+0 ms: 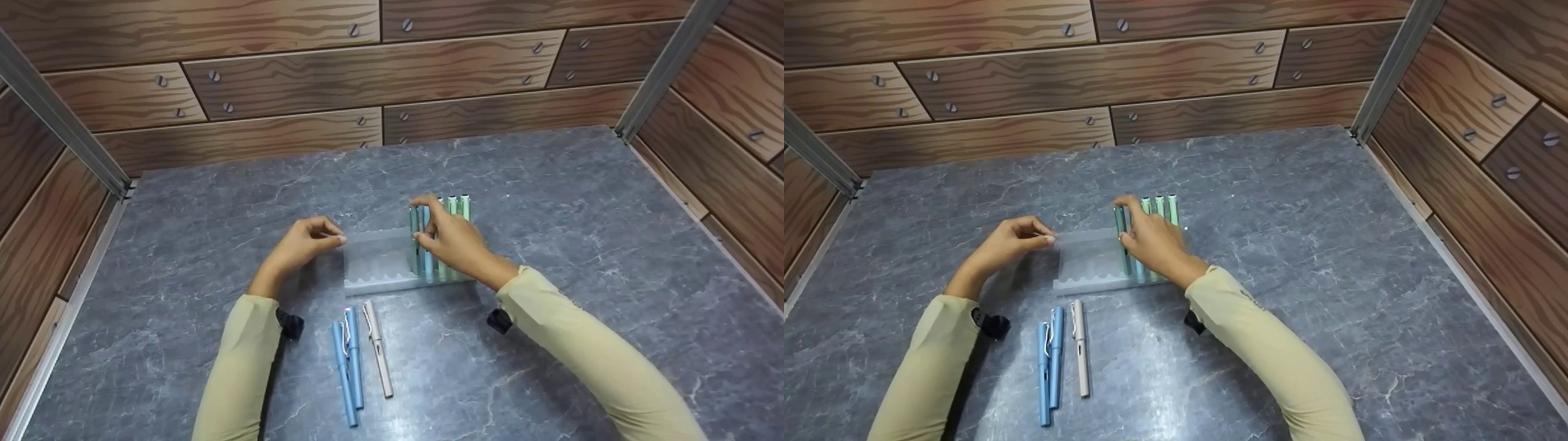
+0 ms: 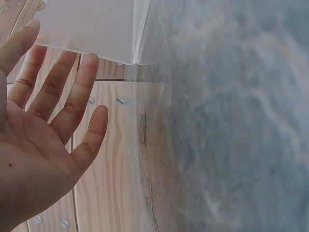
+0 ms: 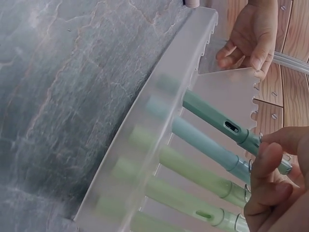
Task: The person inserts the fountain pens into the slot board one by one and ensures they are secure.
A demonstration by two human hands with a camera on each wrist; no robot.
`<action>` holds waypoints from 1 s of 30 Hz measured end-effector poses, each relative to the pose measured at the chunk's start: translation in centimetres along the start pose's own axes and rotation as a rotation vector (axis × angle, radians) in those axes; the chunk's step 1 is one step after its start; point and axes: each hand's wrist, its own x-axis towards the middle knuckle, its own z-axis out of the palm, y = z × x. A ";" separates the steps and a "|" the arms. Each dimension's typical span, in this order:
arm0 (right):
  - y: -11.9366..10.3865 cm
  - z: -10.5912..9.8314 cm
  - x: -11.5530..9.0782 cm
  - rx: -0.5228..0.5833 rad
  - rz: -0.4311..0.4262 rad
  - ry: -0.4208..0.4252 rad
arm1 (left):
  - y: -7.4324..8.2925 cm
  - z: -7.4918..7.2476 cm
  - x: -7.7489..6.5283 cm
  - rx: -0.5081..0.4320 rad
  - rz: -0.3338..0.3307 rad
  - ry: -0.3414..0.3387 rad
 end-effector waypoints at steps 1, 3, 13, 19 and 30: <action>0.1 0.0 0.0 -0.001 0.002 -0.003 | 0.0 0.0 0.0 -0.003 -0.004 -0.002; 0.1 0.1 0.0 -0.001 0.007 -0.006 | 0.0 0.0 0.0 -0.009 -0.010 -0.005; 0.4 0.4 0.2 0.061 0.043 -0.009 | 3.3 -0.3 -1.7 0.007 0.012 -0.023; 0.6 0.5 0.3 0.105 0.061 -0.016 | 2.0 -0.2 -1.0 0.013 0.007 -0.016; 0.9 0.6 0.3 0.132 0.057 -0.003 | 0.0 0.0 0.1 0.031 0.008 0.004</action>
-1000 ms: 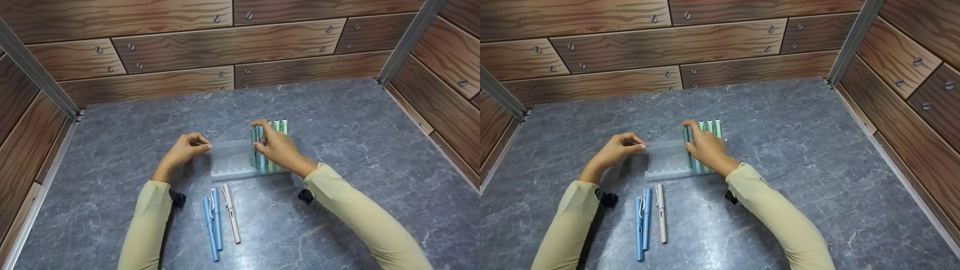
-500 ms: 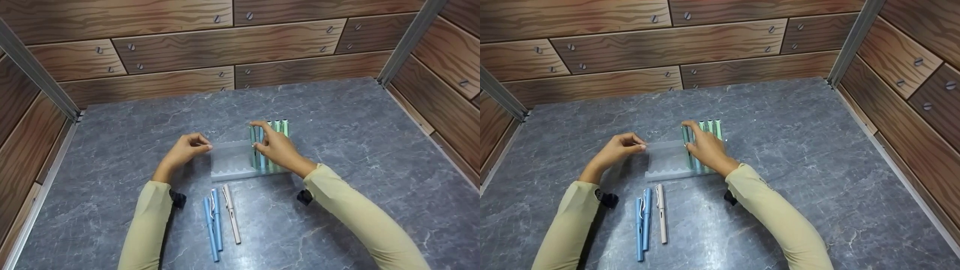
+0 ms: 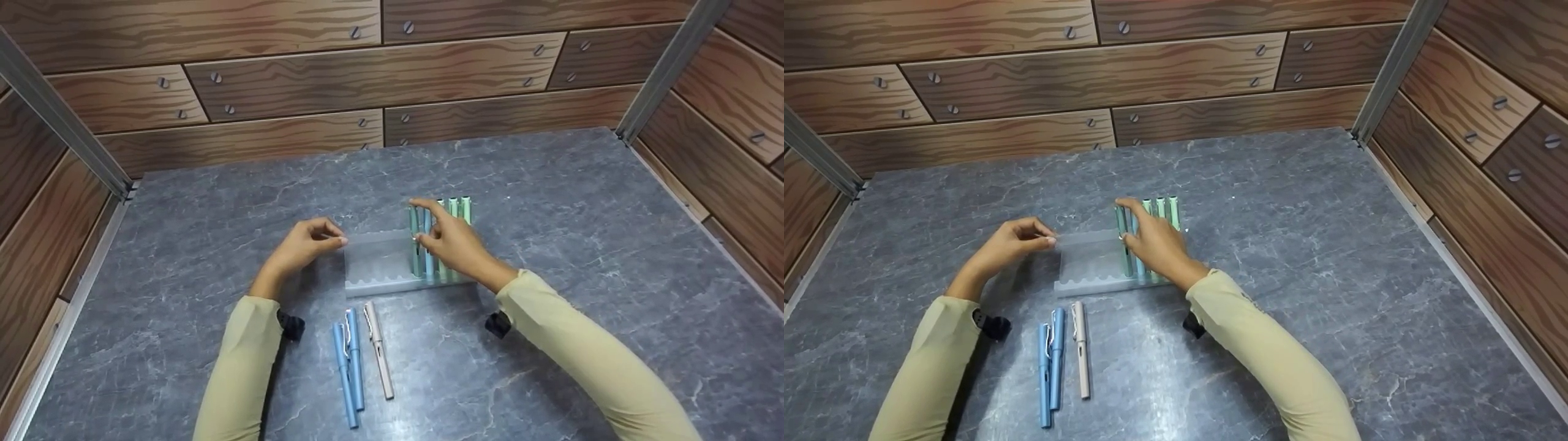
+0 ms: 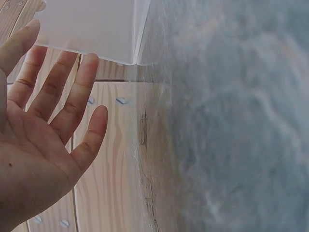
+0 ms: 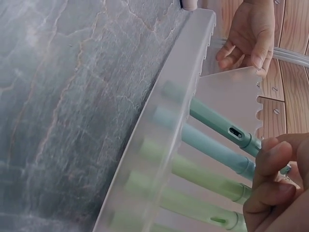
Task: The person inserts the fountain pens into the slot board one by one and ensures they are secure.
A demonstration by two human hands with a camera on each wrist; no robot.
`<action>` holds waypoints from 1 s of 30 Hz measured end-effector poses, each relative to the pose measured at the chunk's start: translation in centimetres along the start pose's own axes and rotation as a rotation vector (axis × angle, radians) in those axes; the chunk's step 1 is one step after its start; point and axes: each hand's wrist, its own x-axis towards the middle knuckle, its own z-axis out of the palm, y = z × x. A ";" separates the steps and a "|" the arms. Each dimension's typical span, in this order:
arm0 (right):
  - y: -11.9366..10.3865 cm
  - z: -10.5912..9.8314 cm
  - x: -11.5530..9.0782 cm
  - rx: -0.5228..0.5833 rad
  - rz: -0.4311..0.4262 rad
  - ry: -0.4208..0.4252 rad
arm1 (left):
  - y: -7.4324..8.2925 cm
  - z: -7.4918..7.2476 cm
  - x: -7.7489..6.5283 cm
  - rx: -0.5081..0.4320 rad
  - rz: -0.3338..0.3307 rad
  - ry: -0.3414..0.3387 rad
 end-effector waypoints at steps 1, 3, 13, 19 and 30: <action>0.0 0.0 0.0 -0.002 0.003 0.001 | 0.0 0.0 0.0 0.004 -0.001 0.000; 0.0 0.0 0.0 -0.005 0.006 0.002 | 0.0 0.0 -0.1 0.008 -0.003 -0.003; -0.3 -0.6 -0.3 0.054 -0.009 0.016 | 0.2 0.0 -0.1 0.014 0.009 -0.008; -0.8 -0.5 -0.9 0.075 -0.034 -0.002 | 0.1 0.0 -0.1 -0.016 0.026 0.002; -1.5 0.5 -1.8 0.143 -0.090 -0.037 | 0.4 0.2 0.0 -0.084 0.022 0.003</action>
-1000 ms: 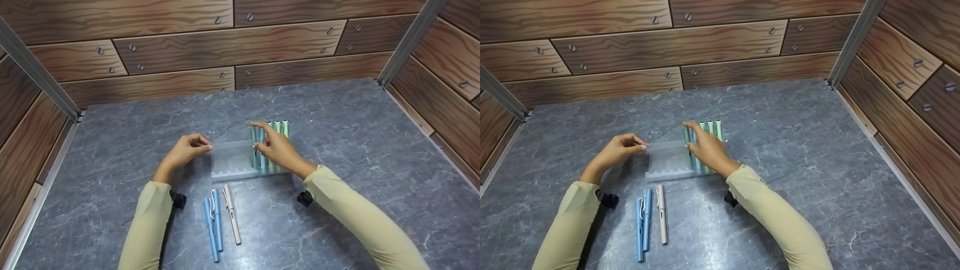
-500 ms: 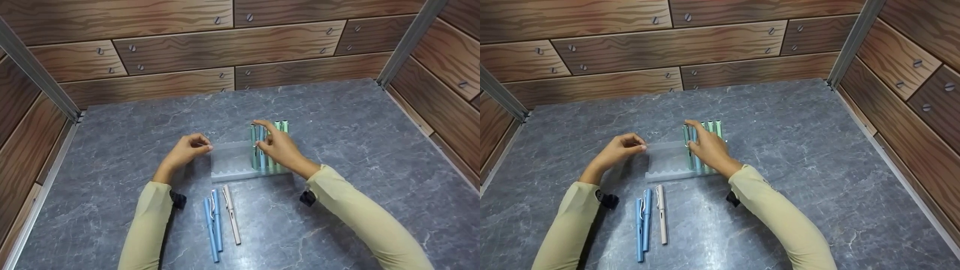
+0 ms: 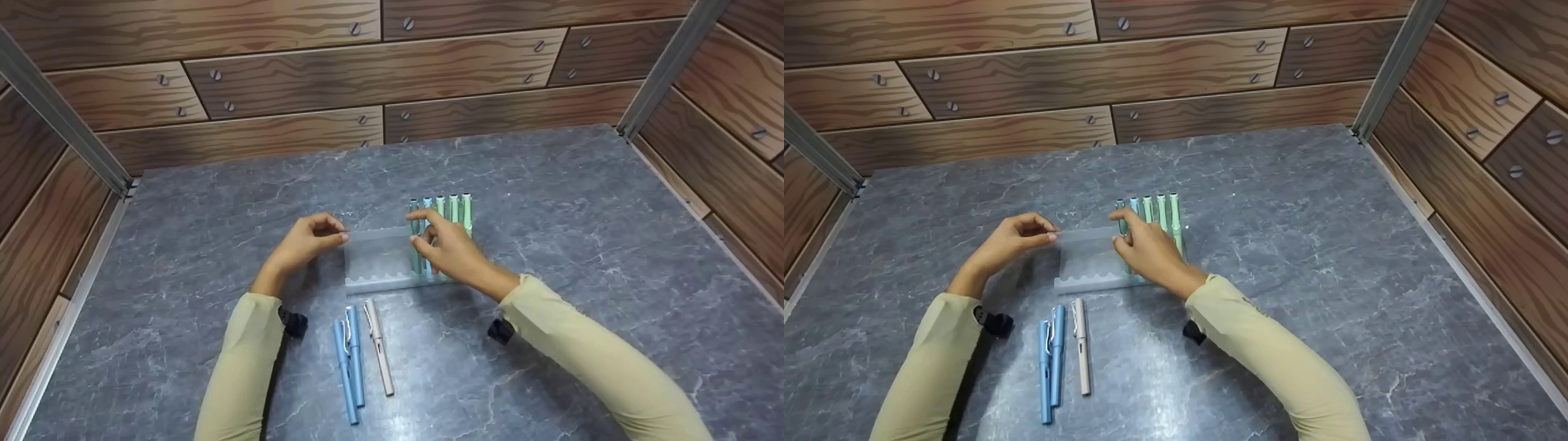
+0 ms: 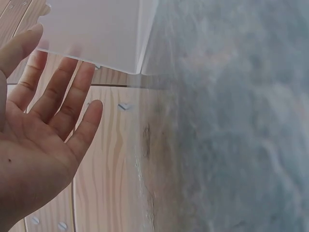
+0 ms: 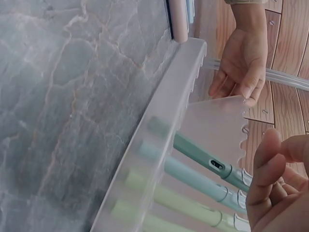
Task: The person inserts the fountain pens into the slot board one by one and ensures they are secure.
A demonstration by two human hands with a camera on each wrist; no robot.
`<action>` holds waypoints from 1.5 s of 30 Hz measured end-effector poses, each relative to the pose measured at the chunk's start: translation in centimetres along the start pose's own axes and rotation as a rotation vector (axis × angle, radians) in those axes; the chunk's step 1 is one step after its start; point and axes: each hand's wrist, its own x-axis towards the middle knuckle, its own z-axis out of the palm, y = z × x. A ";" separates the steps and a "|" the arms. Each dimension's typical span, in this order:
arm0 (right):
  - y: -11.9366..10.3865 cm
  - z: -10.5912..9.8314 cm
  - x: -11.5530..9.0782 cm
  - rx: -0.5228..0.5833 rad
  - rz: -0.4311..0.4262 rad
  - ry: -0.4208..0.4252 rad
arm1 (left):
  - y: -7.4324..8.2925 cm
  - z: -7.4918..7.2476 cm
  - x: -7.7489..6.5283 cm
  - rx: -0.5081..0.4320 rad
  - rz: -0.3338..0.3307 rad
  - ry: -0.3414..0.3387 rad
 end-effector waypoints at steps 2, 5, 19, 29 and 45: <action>0.0 0.1 -0.1 -0.008 -0.006 -0.001 | 0.0 0.0 0.0 -0.015 0.003 0.002; -0.1 0.3 -0.5 -0.025 -0.008 -0.016 | 0.0 0.0 0.0 -0.033 0.005 0.004; -1.0 2.0 -1.4 -0.096 0.023 -0.160 | -0.3 0.1 0.0 -0.013 0.006 -0.007; -1.1 3.1 -2.0 -0.103 0.048 -0.313 | -0.3 0.1 0.1 0.007 0.013 -0.008; -0.9 4.6 -2.6 -0.121 0.027 -0.438 | -0.3 0.1 0.1 0.005 0.001 0.005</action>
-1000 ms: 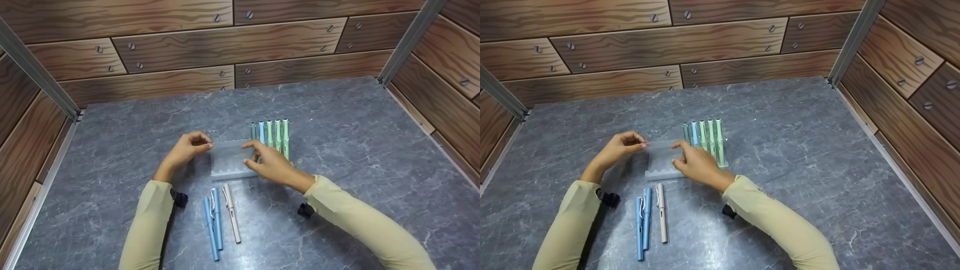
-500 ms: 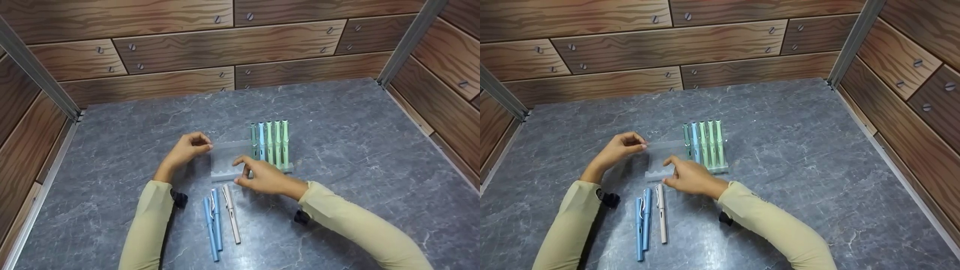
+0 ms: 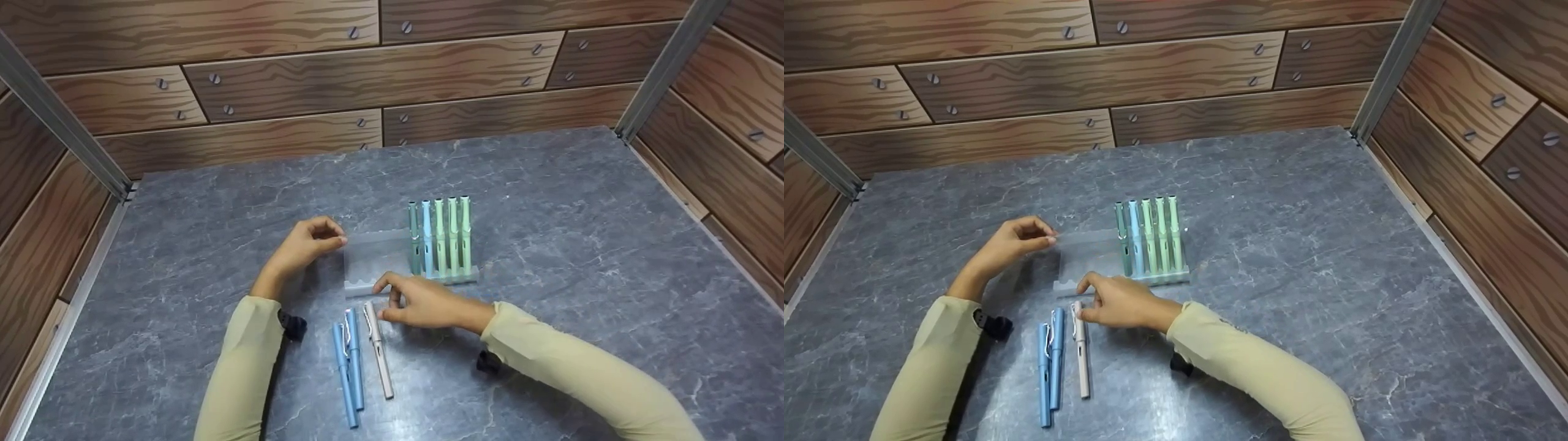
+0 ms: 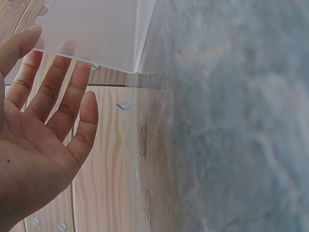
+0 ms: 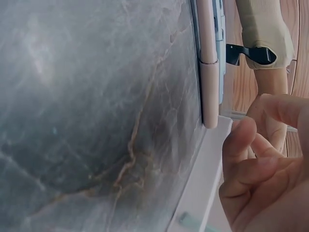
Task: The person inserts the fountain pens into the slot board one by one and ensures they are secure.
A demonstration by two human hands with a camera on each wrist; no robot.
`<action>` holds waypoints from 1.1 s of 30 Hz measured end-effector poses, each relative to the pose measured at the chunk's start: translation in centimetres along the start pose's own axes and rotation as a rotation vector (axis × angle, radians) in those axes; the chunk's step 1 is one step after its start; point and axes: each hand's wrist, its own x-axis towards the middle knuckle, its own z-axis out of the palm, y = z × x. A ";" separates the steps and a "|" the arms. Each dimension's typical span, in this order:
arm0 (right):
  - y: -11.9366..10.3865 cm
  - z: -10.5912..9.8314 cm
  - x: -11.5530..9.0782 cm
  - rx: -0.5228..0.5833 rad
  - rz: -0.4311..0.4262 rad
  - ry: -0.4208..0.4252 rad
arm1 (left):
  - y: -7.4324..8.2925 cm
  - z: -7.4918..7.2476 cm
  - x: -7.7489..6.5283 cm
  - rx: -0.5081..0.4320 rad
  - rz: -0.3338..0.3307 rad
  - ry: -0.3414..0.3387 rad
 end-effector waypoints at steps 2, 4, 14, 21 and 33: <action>0.0 0.2 0.0 0.001 -0.003 -0.007 | 0.0 0.0 0.0 -0.005 -0.002 0.005; 0.0 0.4 0.1 0.009 -0.003 -0.012 | 0.0 0.0 0.0 -0.007 0.003 0.003; 0.0 1.2 0.4 0.029 0.019 -0.043 | 0.1 0.0 0.0 -0.002 0.005 0.000; 0.0 1.6 0.4 0.002 0.052 -0.063 | 0.0 -0.1 0.2 0.008 0.000 -0.009; 0.1 2.2 0.5 0.000 0.088 -0.082 | 2.2 -0.2 -1.1 -0.006 -0.014 -0.028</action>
